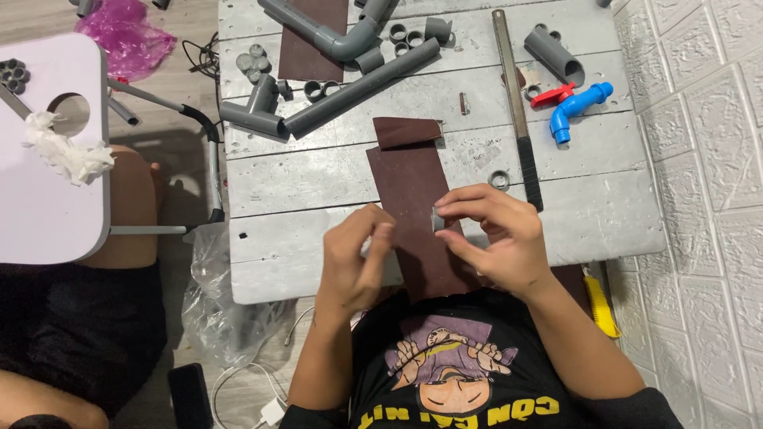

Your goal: Sanding and assembling small PVC pipe fittings on a low table.

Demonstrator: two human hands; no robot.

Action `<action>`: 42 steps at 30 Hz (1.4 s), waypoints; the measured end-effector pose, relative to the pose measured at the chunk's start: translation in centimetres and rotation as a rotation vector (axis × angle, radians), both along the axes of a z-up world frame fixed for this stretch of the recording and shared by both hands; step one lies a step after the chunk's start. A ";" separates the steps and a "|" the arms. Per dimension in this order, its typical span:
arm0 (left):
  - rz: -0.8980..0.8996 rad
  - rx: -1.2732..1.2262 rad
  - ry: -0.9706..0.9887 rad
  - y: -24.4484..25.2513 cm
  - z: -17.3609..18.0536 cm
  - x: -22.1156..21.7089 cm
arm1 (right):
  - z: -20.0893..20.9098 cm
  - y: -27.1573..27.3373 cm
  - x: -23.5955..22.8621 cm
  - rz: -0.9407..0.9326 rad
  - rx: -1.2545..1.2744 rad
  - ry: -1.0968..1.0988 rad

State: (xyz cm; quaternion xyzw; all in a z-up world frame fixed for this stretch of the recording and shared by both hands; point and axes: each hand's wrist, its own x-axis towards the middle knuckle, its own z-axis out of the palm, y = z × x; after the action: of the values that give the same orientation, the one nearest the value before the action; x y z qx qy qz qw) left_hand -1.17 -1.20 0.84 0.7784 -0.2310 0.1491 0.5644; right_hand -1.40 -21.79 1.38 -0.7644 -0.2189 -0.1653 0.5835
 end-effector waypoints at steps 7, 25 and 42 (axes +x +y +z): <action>-0.085 -0.144 0.162 -1.4 0.6 0.0 | -2.8 -0.4 -0.9 0.148 0.400 0.260; 0.105 0.105 -0.243 -2.6 1.0 0.2 | -2.6 -1.5 -0.4 0.123 0.201 0.106; 0.216 -0.349 0.055 2.3 -3.0 0.4 | -2.7 -0.6 1.7 -0.012 -0.271 0.005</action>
State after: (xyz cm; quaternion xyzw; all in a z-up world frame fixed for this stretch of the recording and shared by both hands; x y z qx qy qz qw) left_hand -0.81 1.13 -2.14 0.6927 -0.1013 0.2253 0.6776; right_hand 0.28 -22.37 -1.31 -0.8378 -0.2332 -0.1360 0.4745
